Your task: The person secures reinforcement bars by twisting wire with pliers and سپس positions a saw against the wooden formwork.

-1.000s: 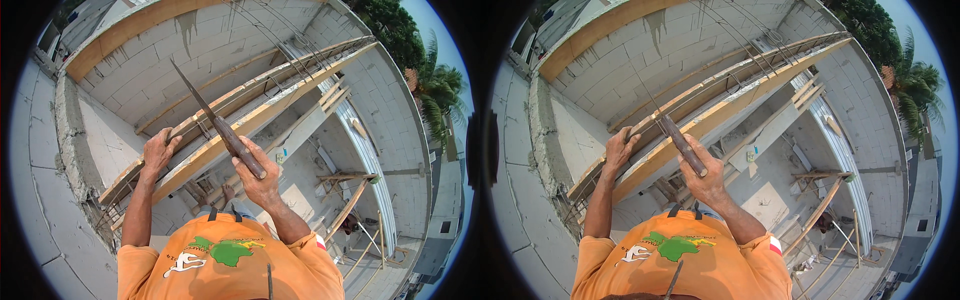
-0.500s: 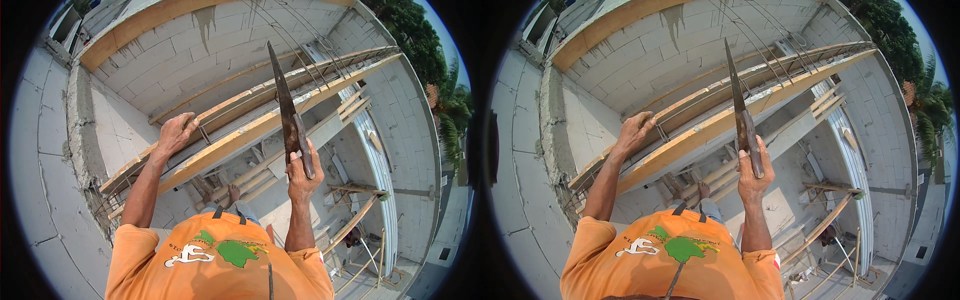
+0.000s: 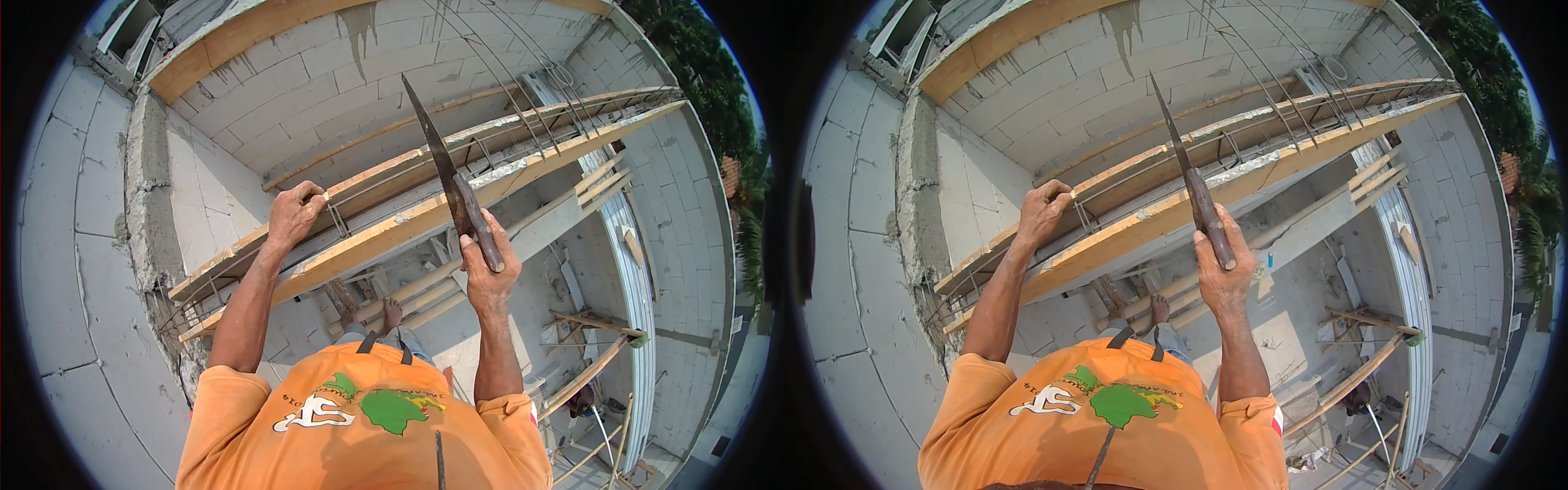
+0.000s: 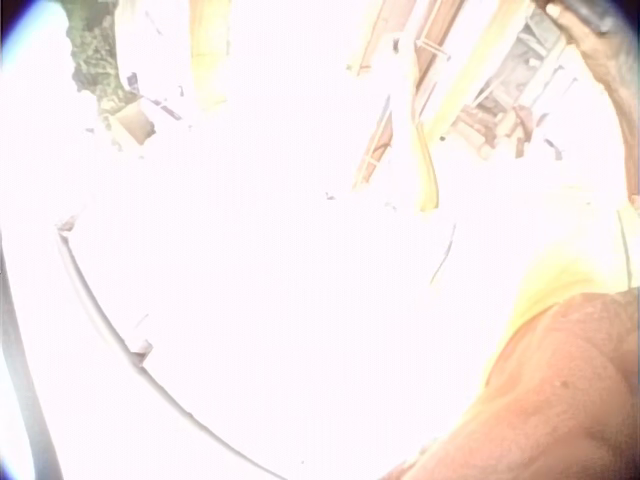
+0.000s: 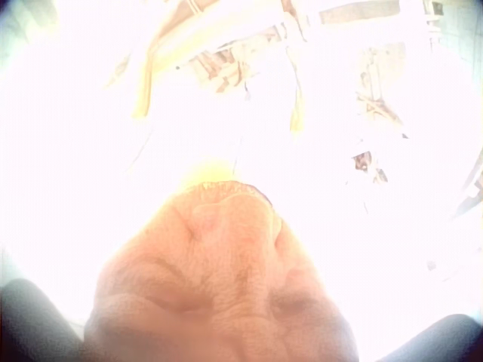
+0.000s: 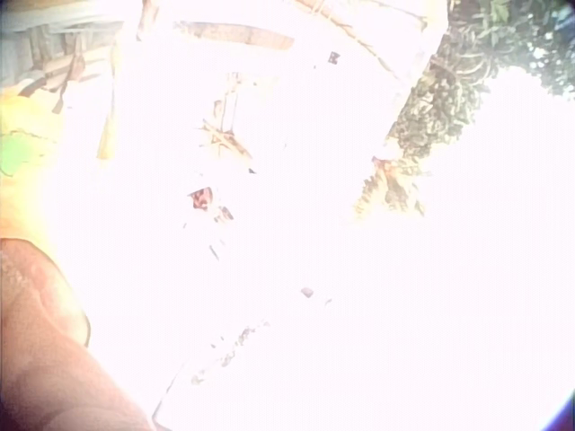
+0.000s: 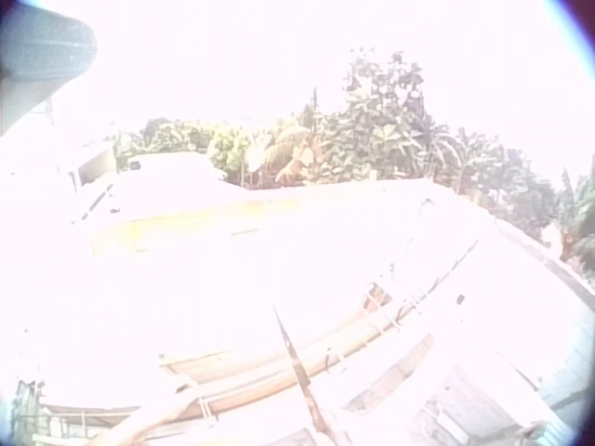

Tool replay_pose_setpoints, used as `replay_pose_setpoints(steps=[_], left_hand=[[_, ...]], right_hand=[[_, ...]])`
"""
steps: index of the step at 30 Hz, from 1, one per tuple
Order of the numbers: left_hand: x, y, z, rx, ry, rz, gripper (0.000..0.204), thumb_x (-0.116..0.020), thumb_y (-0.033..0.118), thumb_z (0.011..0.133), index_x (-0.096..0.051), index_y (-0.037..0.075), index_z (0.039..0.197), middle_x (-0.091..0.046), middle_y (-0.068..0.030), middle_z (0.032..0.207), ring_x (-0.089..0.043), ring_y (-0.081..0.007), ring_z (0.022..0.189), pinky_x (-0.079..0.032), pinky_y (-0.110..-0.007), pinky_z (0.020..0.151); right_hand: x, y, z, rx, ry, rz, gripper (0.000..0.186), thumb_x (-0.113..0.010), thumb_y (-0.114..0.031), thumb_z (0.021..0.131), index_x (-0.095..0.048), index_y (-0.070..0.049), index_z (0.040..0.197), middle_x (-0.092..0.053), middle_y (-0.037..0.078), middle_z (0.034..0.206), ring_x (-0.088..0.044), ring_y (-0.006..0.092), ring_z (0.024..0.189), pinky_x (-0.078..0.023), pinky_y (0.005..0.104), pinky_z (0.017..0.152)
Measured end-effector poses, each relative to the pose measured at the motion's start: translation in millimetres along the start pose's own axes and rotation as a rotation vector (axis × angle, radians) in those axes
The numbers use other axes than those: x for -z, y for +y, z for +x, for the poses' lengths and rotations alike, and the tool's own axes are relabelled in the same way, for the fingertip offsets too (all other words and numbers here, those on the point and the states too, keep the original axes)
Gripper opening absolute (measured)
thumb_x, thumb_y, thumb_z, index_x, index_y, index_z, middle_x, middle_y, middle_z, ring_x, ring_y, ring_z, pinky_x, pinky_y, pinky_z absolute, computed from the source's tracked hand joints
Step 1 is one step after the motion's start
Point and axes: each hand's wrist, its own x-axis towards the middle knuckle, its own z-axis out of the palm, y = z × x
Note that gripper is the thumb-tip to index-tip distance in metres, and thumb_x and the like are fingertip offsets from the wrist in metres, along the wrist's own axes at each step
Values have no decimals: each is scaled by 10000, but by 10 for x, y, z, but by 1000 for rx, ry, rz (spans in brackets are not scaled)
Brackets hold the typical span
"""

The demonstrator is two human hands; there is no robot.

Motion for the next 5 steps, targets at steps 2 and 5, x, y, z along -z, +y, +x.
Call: replay_pose_setpoints(steps=[2,5], left_hand=[[11,9,6,46,-2,-1,293,-615,292,830,-722,52,959,-716,-119,779,-666,-245,704,-505,-382,697],[48,10,63,156,-55,6,308,-632,318,799,-727,61,940,-714,-125,774,-664,-241,715,-503,-378,694]], right_hand=[[-32,46,65,-43,-41,16,453,-667,-24,869,-577,23,1311,-659,74,922,-582,91,720,-472,232,627],[-59,110,128,-22,-85,29,455,-676,-37,868,-581,11,1310,-634,32,799,-538,67,585,-443,221,519]])
